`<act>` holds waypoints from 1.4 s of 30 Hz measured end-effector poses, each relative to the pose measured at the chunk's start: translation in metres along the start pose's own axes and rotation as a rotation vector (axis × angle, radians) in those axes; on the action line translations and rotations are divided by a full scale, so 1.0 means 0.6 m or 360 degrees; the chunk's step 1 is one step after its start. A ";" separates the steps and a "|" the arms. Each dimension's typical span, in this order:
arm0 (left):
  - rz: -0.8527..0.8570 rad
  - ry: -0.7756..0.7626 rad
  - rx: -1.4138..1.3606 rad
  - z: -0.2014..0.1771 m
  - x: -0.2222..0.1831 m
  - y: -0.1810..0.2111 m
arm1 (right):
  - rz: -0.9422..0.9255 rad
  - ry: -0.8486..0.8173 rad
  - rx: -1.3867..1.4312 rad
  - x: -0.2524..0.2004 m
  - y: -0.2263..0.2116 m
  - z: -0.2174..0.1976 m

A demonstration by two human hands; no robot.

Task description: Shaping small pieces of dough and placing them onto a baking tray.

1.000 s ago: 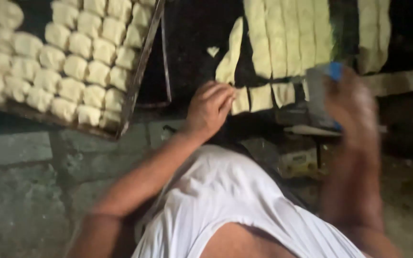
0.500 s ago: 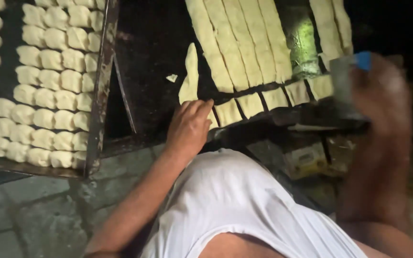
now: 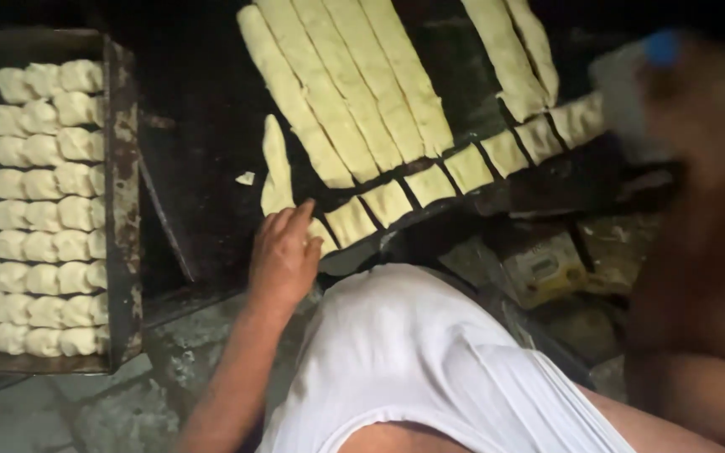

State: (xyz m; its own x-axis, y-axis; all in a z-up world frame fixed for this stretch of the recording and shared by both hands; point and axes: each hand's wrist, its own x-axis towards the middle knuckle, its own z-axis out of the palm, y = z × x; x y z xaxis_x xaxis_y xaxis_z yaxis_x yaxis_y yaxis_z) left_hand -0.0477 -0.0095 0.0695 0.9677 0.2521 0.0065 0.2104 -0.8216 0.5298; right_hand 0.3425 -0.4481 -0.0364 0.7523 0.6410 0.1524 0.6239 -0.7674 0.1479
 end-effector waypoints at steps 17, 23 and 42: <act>-0.0301 0.0061 -0.0059 0.012 -0.010 0.023 | 0.0073 0.0108 -0.0200 0.067 0.039 -0.032; -0.0302 0.0226 -0.0148 -0.005 -0.036 0.046 | -0.0188 0.0185 0.0397 0.149 0.062 -0.050; -0.0518 0.0704 -0.1849 0.022 0.001 0.127 | -0.0750 -0.1627 0.2561 0.134 -0.517 -0.219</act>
State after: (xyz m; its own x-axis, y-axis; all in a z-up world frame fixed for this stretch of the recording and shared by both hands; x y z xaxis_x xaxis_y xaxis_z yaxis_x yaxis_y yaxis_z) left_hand -0.0292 -0.0786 0.0986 0.7195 0.6871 -0.1010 -0.0329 0.1790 0.9833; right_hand 0.1816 -0.1562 0.0582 -0.0518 0.9691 -0.2411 -0.0853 -0.2448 -0.9658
